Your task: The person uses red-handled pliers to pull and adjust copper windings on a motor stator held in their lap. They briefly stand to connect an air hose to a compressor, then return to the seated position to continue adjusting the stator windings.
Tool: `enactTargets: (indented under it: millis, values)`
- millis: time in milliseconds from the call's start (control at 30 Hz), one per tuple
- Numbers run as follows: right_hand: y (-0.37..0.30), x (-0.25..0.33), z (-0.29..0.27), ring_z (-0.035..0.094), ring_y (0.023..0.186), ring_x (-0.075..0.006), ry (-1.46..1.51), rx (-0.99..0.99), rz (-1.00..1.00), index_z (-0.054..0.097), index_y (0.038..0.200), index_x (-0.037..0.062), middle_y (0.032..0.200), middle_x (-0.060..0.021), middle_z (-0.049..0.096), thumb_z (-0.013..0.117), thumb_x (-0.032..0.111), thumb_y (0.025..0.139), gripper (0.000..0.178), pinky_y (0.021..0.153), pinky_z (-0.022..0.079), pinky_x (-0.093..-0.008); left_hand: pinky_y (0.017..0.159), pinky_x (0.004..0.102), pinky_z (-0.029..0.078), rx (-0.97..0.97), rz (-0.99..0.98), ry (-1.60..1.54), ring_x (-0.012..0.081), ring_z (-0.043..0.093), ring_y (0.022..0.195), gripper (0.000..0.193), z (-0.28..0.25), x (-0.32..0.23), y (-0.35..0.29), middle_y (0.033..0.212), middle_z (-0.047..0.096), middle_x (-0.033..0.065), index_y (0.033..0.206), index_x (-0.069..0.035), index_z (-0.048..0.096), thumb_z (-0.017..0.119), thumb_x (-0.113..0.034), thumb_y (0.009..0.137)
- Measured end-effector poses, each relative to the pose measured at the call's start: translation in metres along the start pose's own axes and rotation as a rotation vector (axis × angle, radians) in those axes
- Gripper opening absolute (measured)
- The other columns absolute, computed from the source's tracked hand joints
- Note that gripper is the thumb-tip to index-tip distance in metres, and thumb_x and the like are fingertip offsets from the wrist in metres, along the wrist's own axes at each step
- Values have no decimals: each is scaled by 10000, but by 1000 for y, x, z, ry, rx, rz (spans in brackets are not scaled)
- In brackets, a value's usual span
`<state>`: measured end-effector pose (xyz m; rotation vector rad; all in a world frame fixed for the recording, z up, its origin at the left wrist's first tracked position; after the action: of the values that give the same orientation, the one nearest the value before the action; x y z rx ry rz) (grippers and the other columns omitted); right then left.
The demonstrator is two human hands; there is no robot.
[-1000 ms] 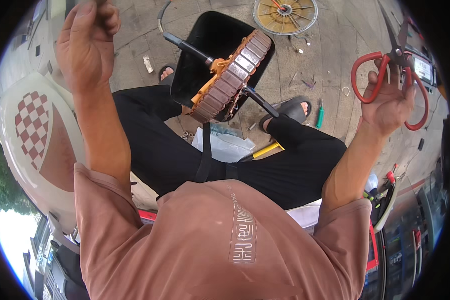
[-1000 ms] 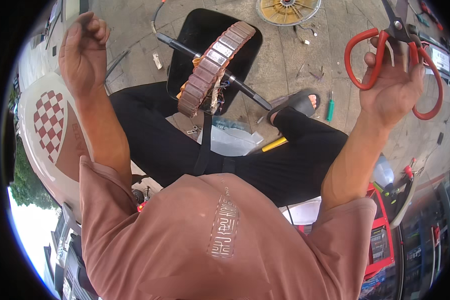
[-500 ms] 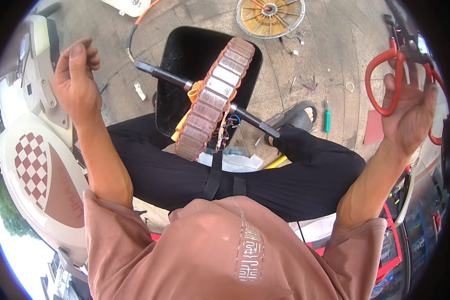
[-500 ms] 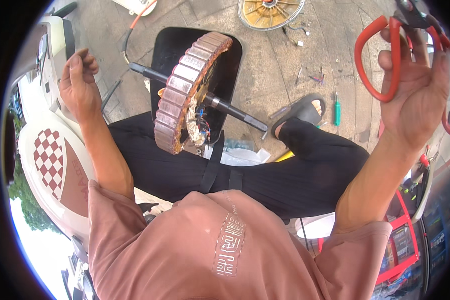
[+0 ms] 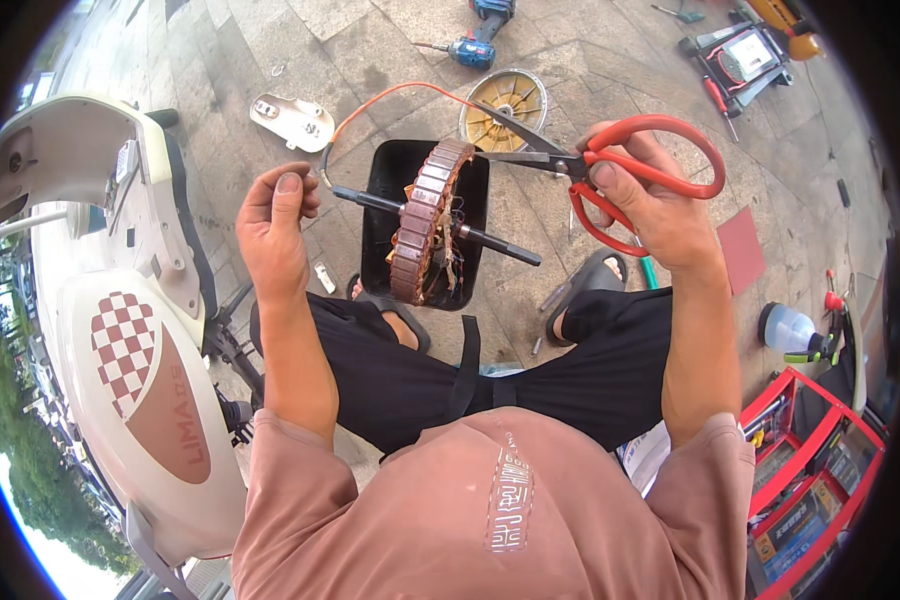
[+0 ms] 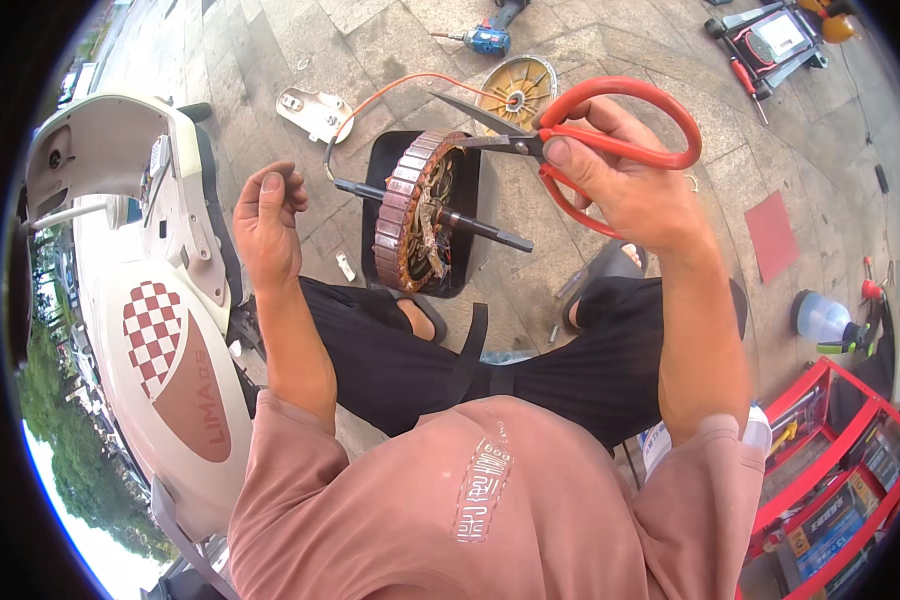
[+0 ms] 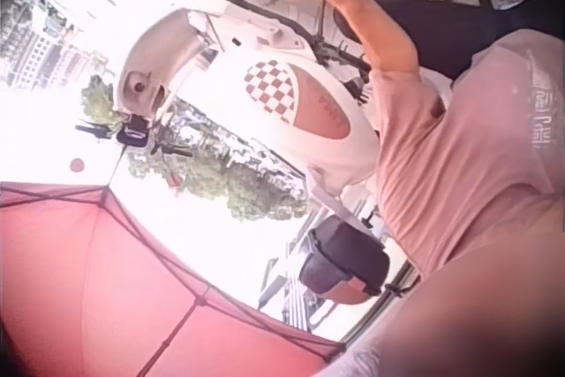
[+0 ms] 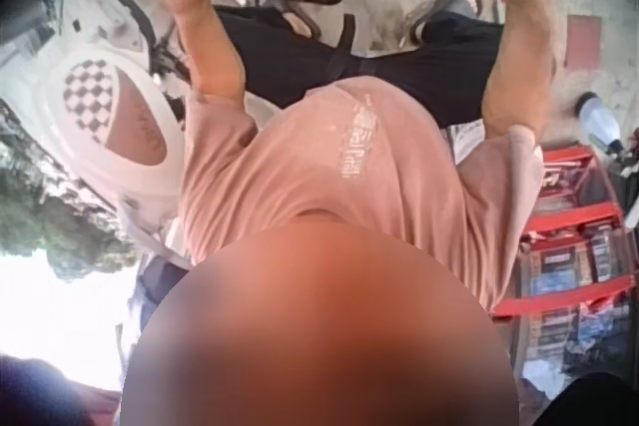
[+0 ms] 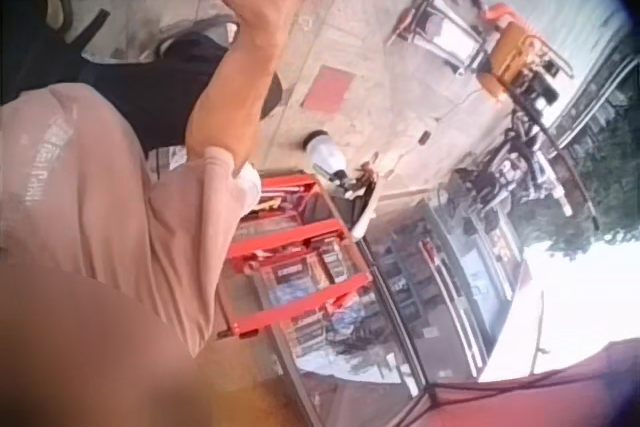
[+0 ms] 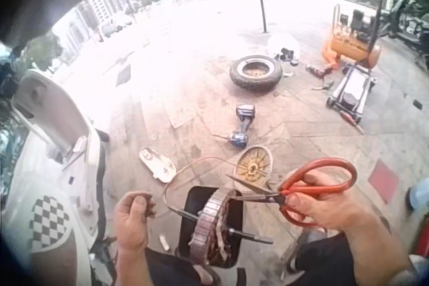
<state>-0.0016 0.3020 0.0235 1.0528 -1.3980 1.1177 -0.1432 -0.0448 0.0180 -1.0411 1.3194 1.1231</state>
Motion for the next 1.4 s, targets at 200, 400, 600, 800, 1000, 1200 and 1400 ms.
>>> enactTargets:
  millis: [200,400,600,800,1000,1200,1400]
  values:
    - [-77,-19,39,636,870,-140,495,47,121,478,1370,21,1003,-60,656,648,385,962,572,701,489,-278,715,223,468,251,-29,77,80,587,780,248,39,-28,-50,938,684,45,1086,15,675,657,-201,967]
    - [-103,-60,79,654,869,-148,963,-14,185,459,1406,55,987,-47,659,554,367,1019,506,708,543,-325,713,213,463,229,-22,52,66,578,776,242,38,-36,-72,936,679,31,1075,6,674,647,-211,973]
    - [-106,-71,103,673,896,-168,987,-156,168,438,1417,63,1036,-66,664,604,307,999,511,733,576,-360,791,272,502,715,-494,38,123,594,915,500,103,17,-196,1113,628,84,1279,38,532,667,-324,961]
    - [-105,-73,123,666,978,-212,1009,-106,217,522,1309,-14,1136,-122,643,716,136,920,460,855,568,-363,637,307,497,737,-327,94,161,616,683,305,116,29,-185,806,654,104,1038,26,619,665,-263,954]
    - [-85,-61,133,664,880,-194,949,1,353,591,1102,6,981,-125,667,690,209,944,276,791,555,-346,620,312,490,658,-251,118,179,615,658,246,120,10,-165,767,640,114,1025,20,635,685,-200,927]
    - [-46,0,81,630,842,-104,565,78,84,630,1081,-2,930,-55,677,629,204,987,226,747,515,-260,632,263,485,924,-314,221,122,604,706,263,108,4,-136,822,656,73,1054,22,643,684,-208,934]
    - [-40,-17,57,583,709,-105,-77,37,157,666,1026,-18,781,-59,665,653,133,923,183,644,466,-285,724,234,488,318,-232,220,98,579,847,367,43,9,-61,1070,627,70,1200,55,591,680,-194,946]
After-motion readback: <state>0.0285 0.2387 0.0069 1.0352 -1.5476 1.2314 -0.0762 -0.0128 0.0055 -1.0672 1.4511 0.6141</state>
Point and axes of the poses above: each hand's wrist, its own y-axis towards the middle knuckle, its own z-axis out of the palm, x = y × z, the point moved 10 cm from there along y, towards the middle knuckle
